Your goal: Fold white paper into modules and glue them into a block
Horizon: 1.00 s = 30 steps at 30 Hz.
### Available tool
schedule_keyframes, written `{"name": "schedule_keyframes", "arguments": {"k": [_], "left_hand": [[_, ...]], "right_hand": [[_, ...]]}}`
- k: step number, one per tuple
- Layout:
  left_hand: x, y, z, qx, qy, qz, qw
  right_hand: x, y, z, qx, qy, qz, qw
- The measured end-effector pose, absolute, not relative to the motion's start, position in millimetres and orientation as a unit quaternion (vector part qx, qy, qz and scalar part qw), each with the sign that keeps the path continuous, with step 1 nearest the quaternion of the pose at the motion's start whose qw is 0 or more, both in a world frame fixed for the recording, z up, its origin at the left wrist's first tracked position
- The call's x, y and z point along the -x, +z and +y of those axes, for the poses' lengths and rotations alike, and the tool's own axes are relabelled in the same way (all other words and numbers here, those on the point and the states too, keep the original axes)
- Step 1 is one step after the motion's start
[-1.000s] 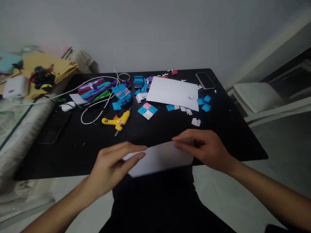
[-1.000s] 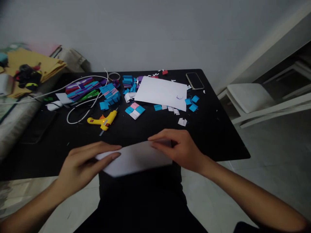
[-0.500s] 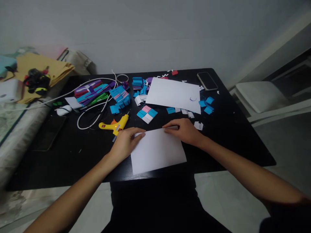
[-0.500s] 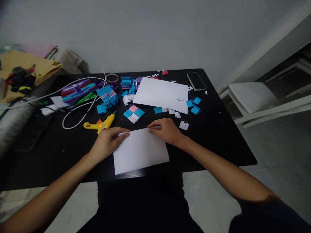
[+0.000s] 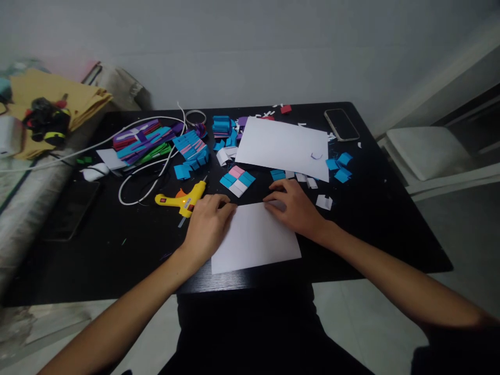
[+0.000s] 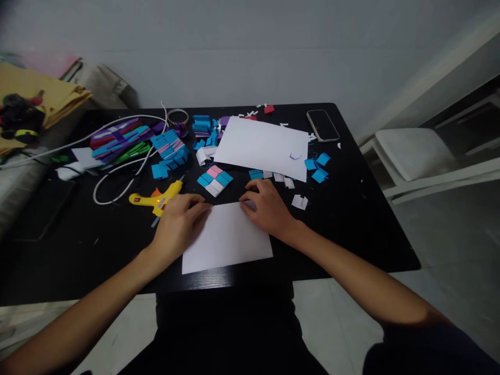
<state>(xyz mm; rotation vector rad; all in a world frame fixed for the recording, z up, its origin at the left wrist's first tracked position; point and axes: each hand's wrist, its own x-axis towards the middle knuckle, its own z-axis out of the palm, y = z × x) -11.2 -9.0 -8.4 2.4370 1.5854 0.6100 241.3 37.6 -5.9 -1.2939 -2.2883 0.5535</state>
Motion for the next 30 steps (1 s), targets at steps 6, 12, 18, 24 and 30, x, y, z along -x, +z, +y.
{"name": "schedule_keyframes", "arguments": {"k": [6,12,18,24,30], "left_hand": [[-0.6,-13.9,-28.8,-0.859,0.153,0.487,0.048],[-11.8,-21.2,-53.3,-0.857,0.154,0.491,0.012],[-14.4,-30.0,-60.1,-0.854,0.171,0.490,0.004],[-13.8,-30.5,-59.4,-0.852,0.185,0.490,0.012],[-13.1,-34.1,-59.7,-0.856,0.189,0.482,0.010]], "right_hand": [[-234.2,-11.2,24.1,0.394,0.143,-0.883,0.210],[-223.1,-10.5,-20.9,0.340,0.121,-0.913,0.190],[-224.7,-19.4,-86.5,0.306,0.082,-0.916,0.247],[-255.8,-25.6,-113.1,0.359,0.055,-0.903,0.232],[-298.7,-20.7,-127.0,0.448,0.024,-0.875,0.181]]}}
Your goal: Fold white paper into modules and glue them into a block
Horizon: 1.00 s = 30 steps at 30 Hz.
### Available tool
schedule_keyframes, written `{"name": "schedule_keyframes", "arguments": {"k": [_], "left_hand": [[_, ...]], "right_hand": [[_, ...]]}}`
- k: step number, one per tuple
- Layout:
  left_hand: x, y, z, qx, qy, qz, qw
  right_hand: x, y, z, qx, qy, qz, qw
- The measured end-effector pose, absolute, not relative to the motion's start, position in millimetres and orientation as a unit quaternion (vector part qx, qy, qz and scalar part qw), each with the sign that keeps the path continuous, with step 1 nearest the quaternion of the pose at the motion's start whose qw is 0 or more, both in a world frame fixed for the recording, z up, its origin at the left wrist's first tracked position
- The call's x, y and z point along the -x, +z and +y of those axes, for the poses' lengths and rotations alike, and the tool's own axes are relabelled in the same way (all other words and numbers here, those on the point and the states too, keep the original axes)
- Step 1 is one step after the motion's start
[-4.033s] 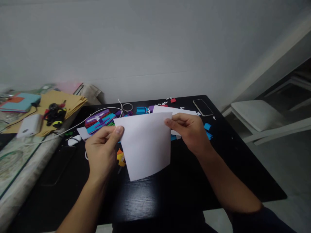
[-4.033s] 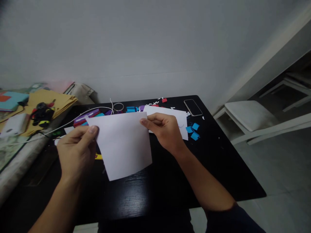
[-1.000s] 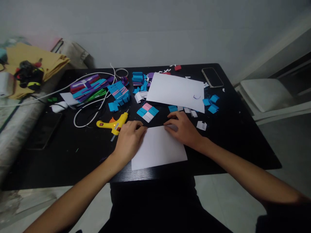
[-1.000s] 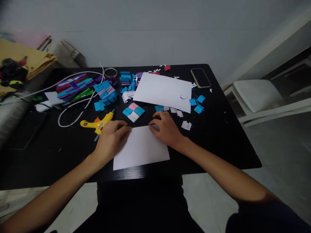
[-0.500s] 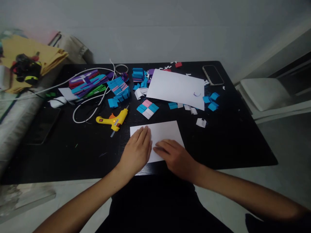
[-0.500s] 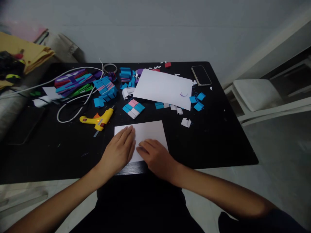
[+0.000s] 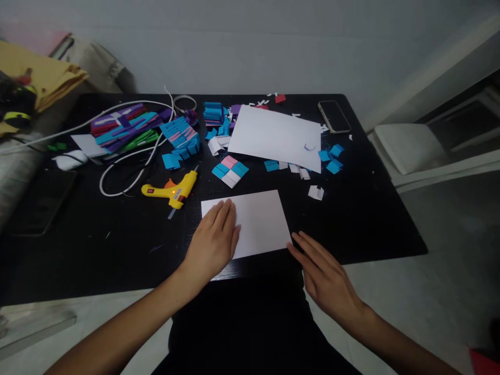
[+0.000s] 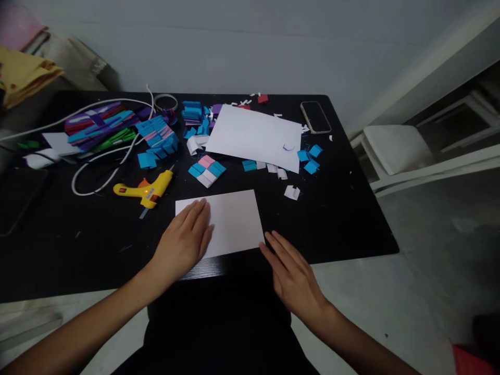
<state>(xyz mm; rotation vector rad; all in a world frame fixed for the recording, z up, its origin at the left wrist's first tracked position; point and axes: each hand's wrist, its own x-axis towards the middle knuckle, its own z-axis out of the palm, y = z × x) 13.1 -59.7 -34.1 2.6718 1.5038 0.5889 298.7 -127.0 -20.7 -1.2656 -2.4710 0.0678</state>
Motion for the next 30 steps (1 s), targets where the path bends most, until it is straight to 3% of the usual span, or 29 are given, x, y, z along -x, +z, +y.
{"name": "schedule_keyframes", "arguments": {"k": [3,10,18,30], "left_hand": [[-13.2,-35.6,-59.9,-0.859,0.179,0.480,0.003],[-14.4,-33.4,-59.5,-0.859,0.172,0.482,-0.014],[-14.7,-33.2,-57.1,-0.848,0.193,0.494,-0.001],[-29.1,-21.3,-107.0,-0.894,0.183,0.406,0.039]], "right_hand": [[-309.9,-17.8,-129.8,0.471,0.016,-0.863,0.182],[-278.9,-11.3,-86.9,0.456,0.047,-0.837,0.300],[-215.9,-25.7,-22.3,0.434,0.108,-0.882,0.150],[-217.6,-38.0,-22.6,0.436,0.116,-0.881,0.145]]}}
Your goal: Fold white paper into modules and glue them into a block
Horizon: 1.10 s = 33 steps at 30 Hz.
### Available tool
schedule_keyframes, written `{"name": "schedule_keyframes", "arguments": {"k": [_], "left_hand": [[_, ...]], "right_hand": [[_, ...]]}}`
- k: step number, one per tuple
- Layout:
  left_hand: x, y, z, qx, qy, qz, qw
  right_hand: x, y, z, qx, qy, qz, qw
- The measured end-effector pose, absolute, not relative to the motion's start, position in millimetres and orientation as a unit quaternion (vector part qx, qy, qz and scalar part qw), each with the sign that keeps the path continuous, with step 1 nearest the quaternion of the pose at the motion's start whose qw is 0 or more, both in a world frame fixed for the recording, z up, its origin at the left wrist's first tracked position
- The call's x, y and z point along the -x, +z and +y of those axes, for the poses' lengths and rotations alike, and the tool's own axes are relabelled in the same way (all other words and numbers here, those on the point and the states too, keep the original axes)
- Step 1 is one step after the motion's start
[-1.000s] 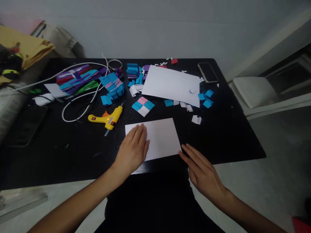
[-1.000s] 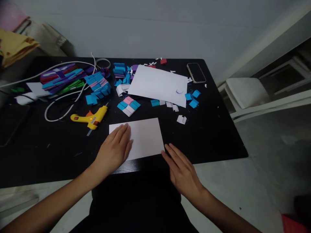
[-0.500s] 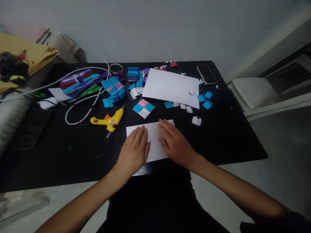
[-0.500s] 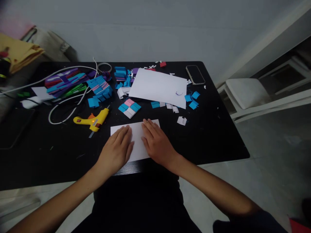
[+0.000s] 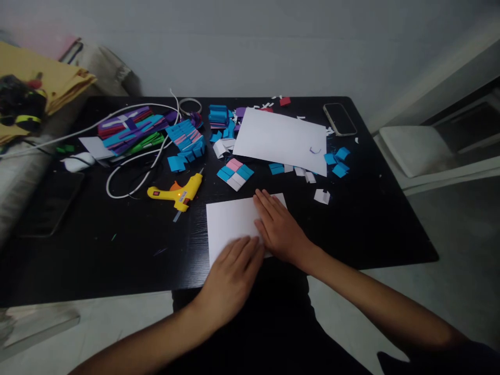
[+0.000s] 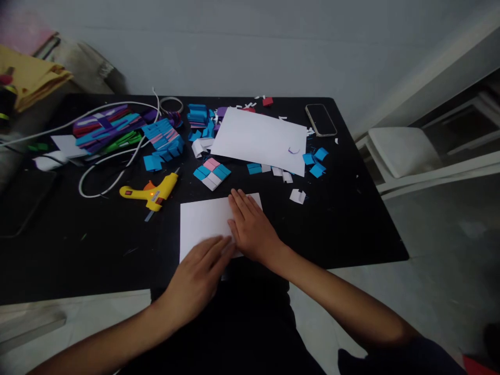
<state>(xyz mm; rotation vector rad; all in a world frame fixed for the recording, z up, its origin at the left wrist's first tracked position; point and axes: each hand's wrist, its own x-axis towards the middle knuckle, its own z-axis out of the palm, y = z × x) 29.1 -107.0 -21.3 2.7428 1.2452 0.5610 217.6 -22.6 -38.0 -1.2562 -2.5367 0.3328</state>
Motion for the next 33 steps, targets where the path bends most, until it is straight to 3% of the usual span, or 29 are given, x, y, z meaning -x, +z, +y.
{"name": "schedule_keyframes", "arguments": {"k": [20,28,33], "left_hand": [[40.9,1.6,-166.8,-0.872,0.125,0.470,-0.050],[23.0,4.7,-141.1,-0.826,0.245,0.507,0.015],[-14.0,-7.6,-133.8,-0.857,0.213,0.461,0.088]], "right_hand": [[-218.4,-34.4,-23.6,0.433,0.118,-0.882,0.141],[-217.8,-39.4,-23.2,0.432,0.121,-0.881,0.152],[-218.2,-38.8,-21.3,0.432,0.110,-0.883,0.147]]}}
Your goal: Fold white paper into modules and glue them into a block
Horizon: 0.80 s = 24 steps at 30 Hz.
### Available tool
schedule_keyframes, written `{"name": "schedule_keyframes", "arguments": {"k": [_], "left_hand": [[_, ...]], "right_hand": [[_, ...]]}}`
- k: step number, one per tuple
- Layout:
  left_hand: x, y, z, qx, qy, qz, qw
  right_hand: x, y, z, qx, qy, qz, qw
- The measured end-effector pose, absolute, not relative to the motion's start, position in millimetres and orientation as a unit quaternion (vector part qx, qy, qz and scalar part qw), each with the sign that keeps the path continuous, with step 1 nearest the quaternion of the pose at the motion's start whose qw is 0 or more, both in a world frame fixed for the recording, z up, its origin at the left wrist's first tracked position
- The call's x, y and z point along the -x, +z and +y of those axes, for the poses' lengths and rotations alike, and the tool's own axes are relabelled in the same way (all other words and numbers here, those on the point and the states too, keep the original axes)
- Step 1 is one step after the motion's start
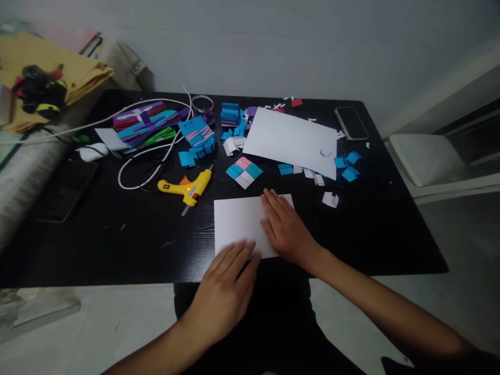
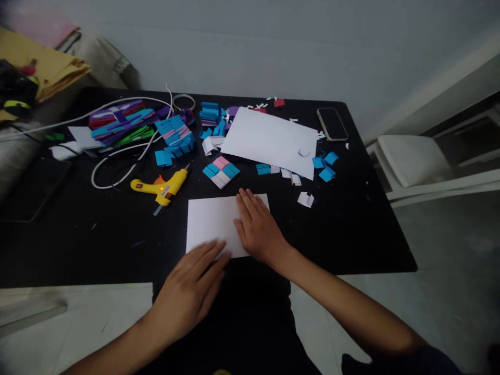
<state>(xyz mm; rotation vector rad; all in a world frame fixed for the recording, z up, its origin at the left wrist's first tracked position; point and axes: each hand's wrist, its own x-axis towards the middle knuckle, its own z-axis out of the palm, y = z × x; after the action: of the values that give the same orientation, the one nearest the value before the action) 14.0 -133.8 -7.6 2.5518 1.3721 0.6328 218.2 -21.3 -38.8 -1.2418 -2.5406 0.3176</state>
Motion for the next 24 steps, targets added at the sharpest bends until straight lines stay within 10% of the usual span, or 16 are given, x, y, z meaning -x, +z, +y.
{"name": "schedule_keyframes", "arguments": {"k": [24], "left_hand": [[-14.8,-19.7,-139.4,-0.828,0.221,0.488,0.165]], "right_hand": [[-228.0,-15.1,-93.8,0.464,0.244,-0.825,0.212]]}}
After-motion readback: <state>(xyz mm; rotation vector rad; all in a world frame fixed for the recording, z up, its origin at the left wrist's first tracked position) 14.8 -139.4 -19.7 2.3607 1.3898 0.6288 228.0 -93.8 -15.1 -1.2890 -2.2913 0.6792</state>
